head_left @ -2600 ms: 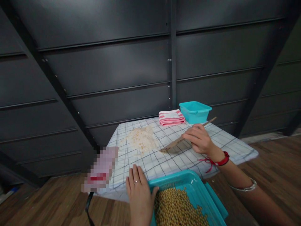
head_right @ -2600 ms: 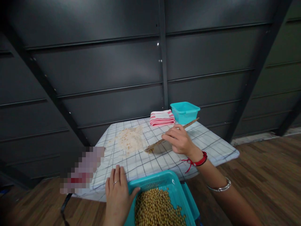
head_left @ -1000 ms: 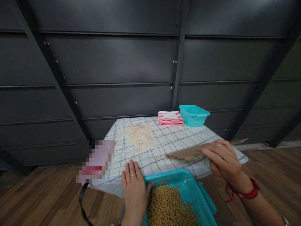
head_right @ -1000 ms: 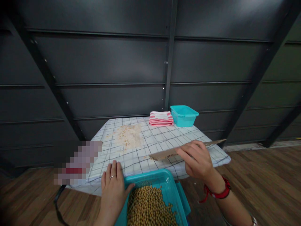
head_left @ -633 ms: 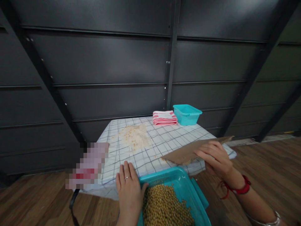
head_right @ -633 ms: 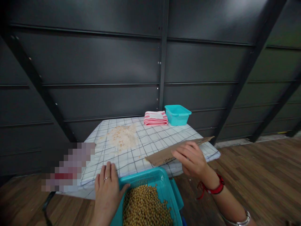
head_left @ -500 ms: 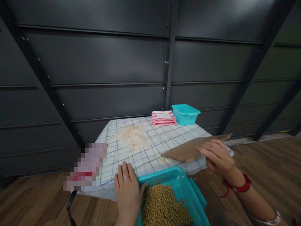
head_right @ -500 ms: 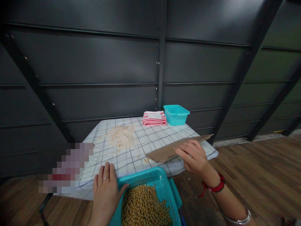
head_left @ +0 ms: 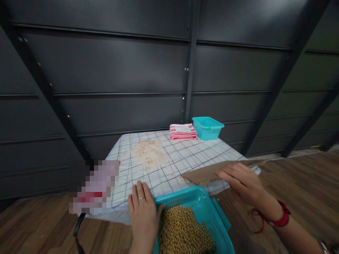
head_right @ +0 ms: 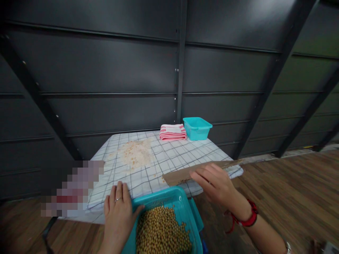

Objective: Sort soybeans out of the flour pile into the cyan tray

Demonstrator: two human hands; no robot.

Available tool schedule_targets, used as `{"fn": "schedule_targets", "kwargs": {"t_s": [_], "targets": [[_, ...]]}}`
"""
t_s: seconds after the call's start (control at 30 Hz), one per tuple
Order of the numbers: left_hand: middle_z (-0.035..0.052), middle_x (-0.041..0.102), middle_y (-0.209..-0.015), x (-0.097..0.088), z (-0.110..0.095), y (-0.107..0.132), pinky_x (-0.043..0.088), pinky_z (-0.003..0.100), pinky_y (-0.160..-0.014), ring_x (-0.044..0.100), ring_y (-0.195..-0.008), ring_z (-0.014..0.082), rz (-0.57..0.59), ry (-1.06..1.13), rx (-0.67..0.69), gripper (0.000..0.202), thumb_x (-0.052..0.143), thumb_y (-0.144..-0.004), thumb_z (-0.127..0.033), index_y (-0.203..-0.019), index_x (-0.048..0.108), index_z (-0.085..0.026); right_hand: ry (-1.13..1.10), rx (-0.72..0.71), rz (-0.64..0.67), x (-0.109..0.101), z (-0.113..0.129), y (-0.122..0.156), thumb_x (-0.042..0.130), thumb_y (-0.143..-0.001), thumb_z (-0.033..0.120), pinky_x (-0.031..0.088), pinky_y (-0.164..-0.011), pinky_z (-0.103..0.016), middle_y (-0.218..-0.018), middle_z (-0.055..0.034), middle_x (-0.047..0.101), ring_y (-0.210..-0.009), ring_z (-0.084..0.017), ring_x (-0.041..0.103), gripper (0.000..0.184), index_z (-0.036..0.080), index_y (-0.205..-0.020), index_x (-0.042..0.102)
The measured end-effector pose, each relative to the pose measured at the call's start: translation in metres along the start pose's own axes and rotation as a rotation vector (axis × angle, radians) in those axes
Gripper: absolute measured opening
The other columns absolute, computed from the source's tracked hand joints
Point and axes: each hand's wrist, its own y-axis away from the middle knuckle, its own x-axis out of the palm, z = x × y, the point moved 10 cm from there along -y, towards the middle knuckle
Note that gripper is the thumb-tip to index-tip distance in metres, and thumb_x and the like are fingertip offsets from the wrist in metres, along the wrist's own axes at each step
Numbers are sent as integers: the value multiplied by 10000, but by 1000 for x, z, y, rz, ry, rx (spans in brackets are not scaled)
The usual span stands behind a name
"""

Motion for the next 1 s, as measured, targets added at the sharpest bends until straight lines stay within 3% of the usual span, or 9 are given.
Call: {"fn": "schedule_targets", "kwargs": {"t_s": [0.27, 0.53, 0.73, 1.0], "targets": [[258, 446, -1275, 2, -1, 0, 313, 485, -961, 394, -1185, 355, 32, -48, -6, 619, 553, -654, -268, -1192, 437, 16, 40, 16, -70, -12, -3, -6, 347, -726, 9, 441, -583, -301, -751, -71, 606, -686, -169, 547, 381, 164, -1039, 498], [253, 434, -1288, 6, 0, 2, 316, 505, -954, 389, -1184, 360, -18, -27, 19, 643, 549, -658, -312, -1203, 424, 6, 15, 40, 24, 0, 7, -17, 322, -722, 4, 417, -567, -280, -743, -43, 611, -674, -151, 533, 358, 180, -971, 509], [257, 432, -1287, 8, 1, 3, 317, 490, -959, 392, -1183, 360, 1, -48, 23, 646, 550, -670, -315, -1207, 419, 17, -111, 20, -21, -18, 24, -26, 356, -795, 53, 401, -532, -278, -716, -55, 601, -643, -144, 504, 248, 139, -955, 526], [250, 448, -1277, -2, -1, 0, 320, 482, -959, 401, -1177, 357, 29, -21, -20, 642, 600, -641, -308, -1180, 452, 8, 2, -50, -9, -35, 44, -23, 367, -804, 68, 452, -652, -326, -734, -70, 618, -726, -175, 528, 261, 133, -939, 581]]}}
